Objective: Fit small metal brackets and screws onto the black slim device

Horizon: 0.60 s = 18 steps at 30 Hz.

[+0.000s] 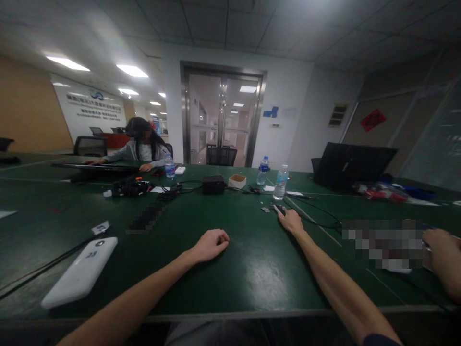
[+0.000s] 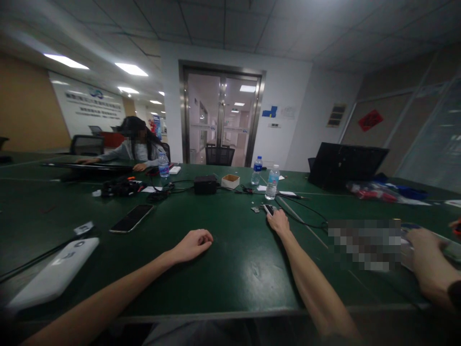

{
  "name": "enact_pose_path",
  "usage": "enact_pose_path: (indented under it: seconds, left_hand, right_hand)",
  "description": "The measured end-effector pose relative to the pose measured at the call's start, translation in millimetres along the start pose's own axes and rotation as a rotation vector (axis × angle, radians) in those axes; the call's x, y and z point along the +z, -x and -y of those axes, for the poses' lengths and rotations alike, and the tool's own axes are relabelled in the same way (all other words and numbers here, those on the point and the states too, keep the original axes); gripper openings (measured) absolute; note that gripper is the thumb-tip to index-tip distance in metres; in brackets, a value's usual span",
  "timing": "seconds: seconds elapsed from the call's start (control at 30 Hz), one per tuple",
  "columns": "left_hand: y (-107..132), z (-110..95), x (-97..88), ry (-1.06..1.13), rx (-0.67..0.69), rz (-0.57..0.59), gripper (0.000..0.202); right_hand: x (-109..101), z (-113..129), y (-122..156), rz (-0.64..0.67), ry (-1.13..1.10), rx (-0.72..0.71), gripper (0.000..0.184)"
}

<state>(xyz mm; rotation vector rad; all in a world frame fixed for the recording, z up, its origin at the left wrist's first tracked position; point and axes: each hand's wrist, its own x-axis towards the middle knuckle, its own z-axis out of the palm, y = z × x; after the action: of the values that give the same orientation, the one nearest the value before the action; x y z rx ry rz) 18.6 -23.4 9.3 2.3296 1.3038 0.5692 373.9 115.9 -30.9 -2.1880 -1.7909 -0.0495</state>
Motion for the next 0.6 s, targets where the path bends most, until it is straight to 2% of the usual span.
enact_pose_path:
  seconds: [0.23, 0.6]
  left_hand:
    - [1.2, -4.5, -2.7, 0.013, -0.020, 0.011, 0.020]
    - [-0.4, 1.3, 0.3, 0.004, -0.003, 0.014, 0.021]
  right_hand:
    - [-2.6, -0.8, 1.0, -0.004, -0.005, -0.025, 0.043]
    - [-1.2, 1.6, 0.9, -0.004, -0.094, -0.027, 0.043]
